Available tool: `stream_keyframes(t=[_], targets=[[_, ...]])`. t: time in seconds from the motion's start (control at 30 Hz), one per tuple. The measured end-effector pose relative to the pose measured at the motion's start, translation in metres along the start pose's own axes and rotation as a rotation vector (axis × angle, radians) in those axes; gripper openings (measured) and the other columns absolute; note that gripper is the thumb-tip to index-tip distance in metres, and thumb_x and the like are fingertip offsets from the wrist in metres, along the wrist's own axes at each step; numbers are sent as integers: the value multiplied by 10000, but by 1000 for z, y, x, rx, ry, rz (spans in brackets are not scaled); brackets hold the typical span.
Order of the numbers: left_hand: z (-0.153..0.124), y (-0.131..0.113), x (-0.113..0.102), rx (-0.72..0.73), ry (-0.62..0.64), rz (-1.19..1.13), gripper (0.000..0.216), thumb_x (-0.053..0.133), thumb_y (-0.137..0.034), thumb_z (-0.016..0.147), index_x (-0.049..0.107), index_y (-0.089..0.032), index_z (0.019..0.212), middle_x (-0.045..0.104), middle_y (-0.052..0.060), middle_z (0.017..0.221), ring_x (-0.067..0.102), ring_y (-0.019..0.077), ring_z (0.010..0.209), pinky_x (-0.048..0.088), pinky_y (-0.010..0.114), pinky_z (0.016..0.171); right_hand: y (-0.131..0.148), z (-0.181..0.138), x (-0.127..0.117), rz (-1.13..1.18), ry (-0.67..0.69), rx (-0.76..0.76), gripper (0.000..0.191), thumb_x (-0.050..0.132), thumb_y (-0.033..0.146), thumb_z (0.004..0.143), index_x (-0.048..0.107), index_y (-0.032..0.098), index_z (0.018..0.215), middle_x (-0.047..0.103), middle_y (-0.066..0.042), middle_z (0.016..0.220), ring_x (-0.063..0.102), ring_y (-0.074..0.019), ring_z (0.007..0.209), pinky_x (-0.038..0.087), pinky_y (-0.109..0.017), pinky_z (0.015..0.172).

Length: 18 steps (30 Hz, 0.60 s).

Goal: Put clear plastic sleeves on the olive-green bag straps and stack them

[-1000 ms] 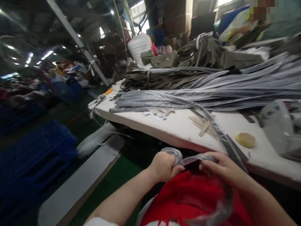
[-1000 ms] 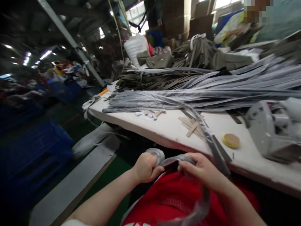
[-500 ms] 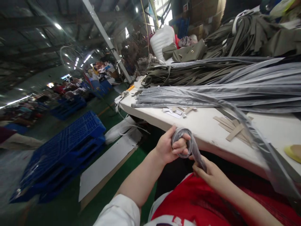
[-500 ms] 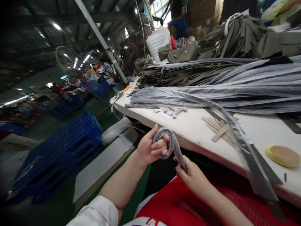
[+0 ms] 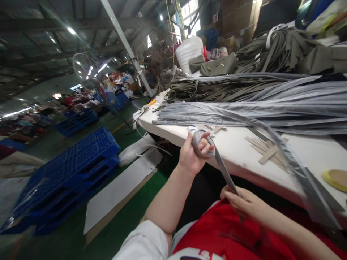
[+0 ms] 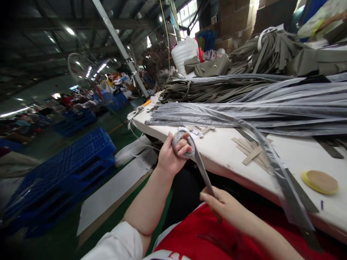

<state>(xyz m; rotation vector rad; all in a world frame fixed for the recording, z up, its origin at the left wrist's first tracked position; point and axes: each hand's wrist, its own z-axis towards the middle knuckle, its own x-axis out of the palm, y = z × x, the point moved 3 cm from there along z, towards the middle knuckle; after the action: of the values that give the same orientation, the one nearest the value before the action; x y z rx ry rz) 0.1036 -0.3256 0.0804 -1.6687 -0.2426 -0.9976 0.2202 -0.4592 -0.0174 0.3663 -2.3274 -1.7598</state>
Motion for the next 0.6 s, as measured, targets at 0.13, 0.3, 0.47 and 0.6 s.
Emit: stream_keyframes(t=[0.13, 0.3, 0.47, 0.6], targets=[[-5, 38, -8, 272, 65, 726, 569, 385, -642, 944, 598, -125, 1054, 554, 9, 708, 573, 164, 700, 468, 383, 943, 27, -17, 4, 69, 304, -15, 512, 505, 663, 885, 641, 172, 832, 397, 55, 532, 347, -92, 481, 307, -217, 462], [-35, 77, -20, 210, 501, 1548, 486, 522, -650, 857, 606, -181, 761, 593, 110, 766, 589, 291, 837, 440, 413, 887, 19, -31, -48, 135, -20, 15, 496, 506, 654, 868, 570, 205, 668, 351, 57, 411, 355, -112, 401, 332, -243, 430], [-41, 79, -37, -344, 637, 1399, 648, 286, -650, 953, 583, -185, 612, 481, 3, 483, 461, 137, 470, 420, 278, 599, 0, -32, -81, -461, -201, -67, 433, 530, 594, 888, 700, 203, 959, 725, -80, 911, 649, -217, 811, 500, -316, 744], [-42, 83, -43, -834, 592, 701, 718, 222, -684, 954, 634, -148, 712, 356, -63, 344, 326, 93, 306, 430, 257, 509, -11, -29, -72, -667, -252, -93, 431, 440, 554, 947, 688, 219, 839, 693, -45, 734, 630, -211, 686, 491, -321, 696]])
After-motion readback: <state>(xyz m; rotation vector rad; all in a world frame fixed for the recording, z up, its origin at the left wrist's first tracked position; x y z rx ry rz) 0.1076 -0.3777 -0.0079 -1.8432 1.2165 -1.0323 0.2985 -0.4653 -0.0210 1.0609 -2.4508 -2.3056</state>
